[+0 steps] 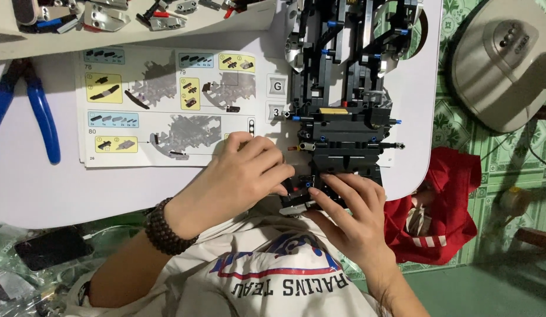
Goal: The person assembles a complex Lego Technic model by attaching small black and grey pieces to a larger structure. They follow an instruction manual, pick up individual pieces, and connect them to the main assembly while occasionally rotating the model.
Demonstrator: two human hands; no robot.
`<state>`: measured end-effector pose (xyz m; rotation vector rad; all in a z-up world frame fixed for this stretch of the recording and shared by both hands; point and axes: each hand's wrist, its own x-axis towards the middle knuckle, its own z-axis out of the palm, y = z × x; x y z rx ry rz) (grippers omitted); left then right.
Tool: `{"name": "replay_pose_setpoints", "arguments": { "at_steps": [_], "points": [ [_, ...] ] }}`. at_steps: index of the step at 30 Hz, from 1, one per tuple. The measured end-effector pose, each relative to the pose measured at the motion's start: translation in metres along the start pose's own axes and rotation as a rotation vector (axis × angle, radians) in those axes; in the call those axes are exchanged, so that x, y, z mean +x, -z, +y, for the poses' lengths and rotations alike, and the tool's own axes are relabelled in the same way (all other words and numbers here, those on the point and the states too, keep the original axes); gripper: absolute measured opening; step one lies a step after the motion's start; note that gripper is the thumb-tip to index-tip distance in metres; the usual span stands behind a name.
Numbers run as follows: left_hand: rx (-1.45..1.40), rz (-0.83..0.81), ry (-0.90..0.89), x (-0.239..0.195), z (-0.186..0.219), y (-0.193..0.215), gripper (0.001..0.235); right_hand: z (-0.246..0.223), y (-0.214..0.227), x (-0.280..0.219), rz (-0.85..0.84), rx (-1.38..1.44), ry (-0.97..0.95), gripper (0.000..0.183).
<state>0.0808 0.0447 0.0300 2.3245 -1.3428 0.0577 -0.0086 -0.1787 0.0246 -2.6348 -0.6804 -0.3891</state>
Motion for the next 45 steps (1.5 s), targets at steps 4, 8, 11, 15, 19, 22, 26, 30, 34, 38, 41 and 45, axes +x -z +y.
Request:
{"name": "replay_pose_setpoints", "arguments": {
  "at_steps": [4, 8, 11, 15, 19, 22, 26, 30, 34, 38, 41, 45],
  "points": [
    [-0.053, 0.055, 0.021, -0.005, 0.003, 0.0, 0.029, -0.002, 0.001, 0.001, 0.014, 0.024, -0.013, 0.028],
    [-0.1, 0.024, 0.016, -0.008, 0.003, 0.0, 0.036, -0.001, 0.0, -0.002, 0.023, 0.028, -0.012, 0.028],
    [-0.078, 0.038, -0.016, -0.007, 0.002, -0.001, 0.033, -0.001, 0.0, -0.002, 0.018, 0.042, -0.027, 0.026],
    [-0.012, 0.047, -0.081, -0.001, -0.001, 0.0, 0.016, 0.001, 0.005, -0.002, -0.041, 0.049, -0.058, 0.034],
    [0.05, 0.059, -0.133, 0.005, -0.005, 0.001, 0.009, 0.002, 0.005, -0.002, -0.057, 0.02, -0.047, 0.038],
    [0.089, 0.028, -0.156, 0.009, -0.009, 0.002, 0.01, 0.004, 0.005, -0.001, -0.063, 0.031, -0.042, 0.039],
    [0.138, 0.036, -0.2, 0.015, -0.012, 0.002, 0.01, 0.005, 0.004, -0.004, -0.069, 0.03, -0.03, 0.039],
    [0.159, 0.009, -0.232, 0.018, -0.013, 0.004, 0.011, 0.006, 0.001, -0.004, -0.038, 0.016, -0.027, 0.033],
    [0.155, 0.001, -0.229, 0.018, -0.014, 0.002, 0.008, 0.004, -0.001, -0.005, -0.035, -0.003, -0.027, 0.033],
    [0.108, -0.019, -0.217, 0.015, -0.017, -0.001, 0.016, 0.004, 0.001, -0.004, -0.039, -0.012, -0.021, 0.034],
    [0.026, -0.064, -0.175, 0.012, -0.013, 0.003, 0.038, 0.002, 0.005, -0.001, -0.059, 0.009, -0.018, 0.035],
    [-0.046, -0.16, -0.075, 0.008, -0.005, 0.009, 0.038, 0.004, 0.025, 0.0, -0.123, 0.187, 0.032, 0.037]
  ]
}}
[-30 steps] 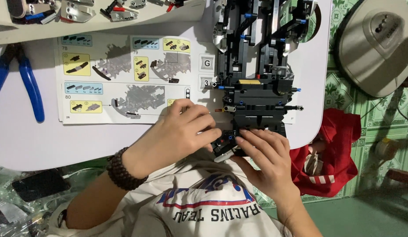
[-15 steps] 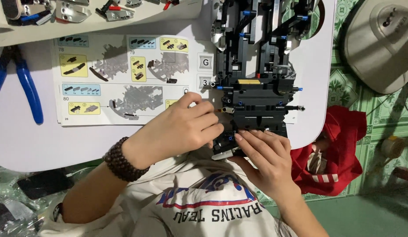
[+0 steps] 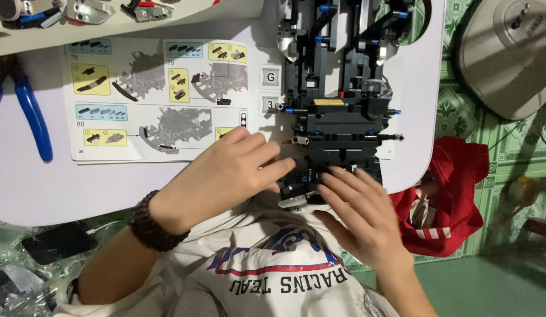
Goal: The person assembles a complex Lego Technic model by attaching small black and grey pieces to a larger structure. They follow an instruction manual, pick up individual pieces, and connect them to the main assembly while occasionally rotating the model.
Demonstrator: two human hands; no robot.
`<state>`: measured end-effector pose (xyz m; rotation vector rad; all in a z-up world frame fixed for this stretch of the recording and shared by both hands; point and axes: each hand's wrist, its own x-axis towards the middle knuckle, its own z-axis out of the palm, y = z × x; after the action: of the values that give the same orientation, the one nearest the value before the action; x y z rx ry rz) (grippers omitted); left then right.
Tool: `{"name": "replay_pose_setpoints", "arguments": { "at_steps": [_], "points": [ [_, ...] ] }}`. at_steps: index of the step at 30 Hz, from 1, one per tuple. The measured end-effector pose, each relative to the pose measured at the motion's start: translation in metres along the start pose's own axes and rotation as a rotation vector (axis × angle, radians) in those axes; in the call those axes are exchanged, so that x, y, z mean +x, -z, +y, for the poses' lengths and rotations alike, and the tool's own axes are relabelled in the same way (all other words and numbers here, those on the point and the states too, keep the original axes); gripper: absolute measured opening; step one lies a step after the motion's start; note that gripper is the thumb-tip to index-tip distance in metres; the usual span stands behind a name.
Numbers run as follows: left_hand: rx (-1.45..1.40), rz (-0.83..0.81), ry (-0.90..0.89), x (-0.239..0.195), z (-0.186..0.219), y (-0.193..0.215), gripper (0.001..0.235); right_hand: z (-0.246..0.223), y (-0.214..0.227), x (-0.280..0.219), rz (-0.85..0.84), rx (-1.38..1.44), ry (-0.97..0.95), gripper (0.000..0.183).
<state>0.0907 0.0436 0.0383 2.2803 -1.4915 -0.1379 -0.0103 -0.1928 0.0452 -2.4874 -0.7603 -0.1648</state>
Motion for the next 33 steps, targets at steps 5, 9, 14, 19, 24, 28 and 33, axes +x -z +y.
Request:
{"name": "replay_pose_setpoints", "arguments": {
  "at_steps": [5, 9, 14, 19, 24, 28, 33],
  "points": [
    [0.086, -0.061, 0.169, -0.011, 0.026, 0.002, 0.056, 0.016, 0.02, -0.038, 0.335, -0.026, -0.269, 0.023],
    [0.299, 0.094, 0.291, -0.011, 0.051, -0.011, 0.087, 0.017, 0.032, -0.048, 0.167, 0.034, -0.575, 0.057],
    [0.186, 0.27, 0.352, -0.012, 0.063, -0.039, 0.073, 0.003, 0.022, -0.043, 0.231, 0.162, -0.556, 0.033],
    [0.052, 0.51, 0.393, -0.017, 0.067, -0.063, 0.076, 0.008, 0.005, -0.057, 0.354, 0.152, -0.422, 0.029],
    [-0.07, 0.605, 0.383, -0.017, 0.064, -0.093, 0.064, -0.003, -0.005, -0.062, 0.367, -0.008, -0.41, 0.02],
    [-0.021, 0.667, 0.383, -0.023, 0.066, -0.081, 0.057, -0.014, -0.008, -0.059, 0.364, 0.056, -0.443, 0.02],
    [0.024, 0.708, 0.402, -0.025, 0.068, -0.072, 0.051, -0.024, -0.01, -0.055, 0.336, -0.056, -0.503, 0.018]
  ]
}}
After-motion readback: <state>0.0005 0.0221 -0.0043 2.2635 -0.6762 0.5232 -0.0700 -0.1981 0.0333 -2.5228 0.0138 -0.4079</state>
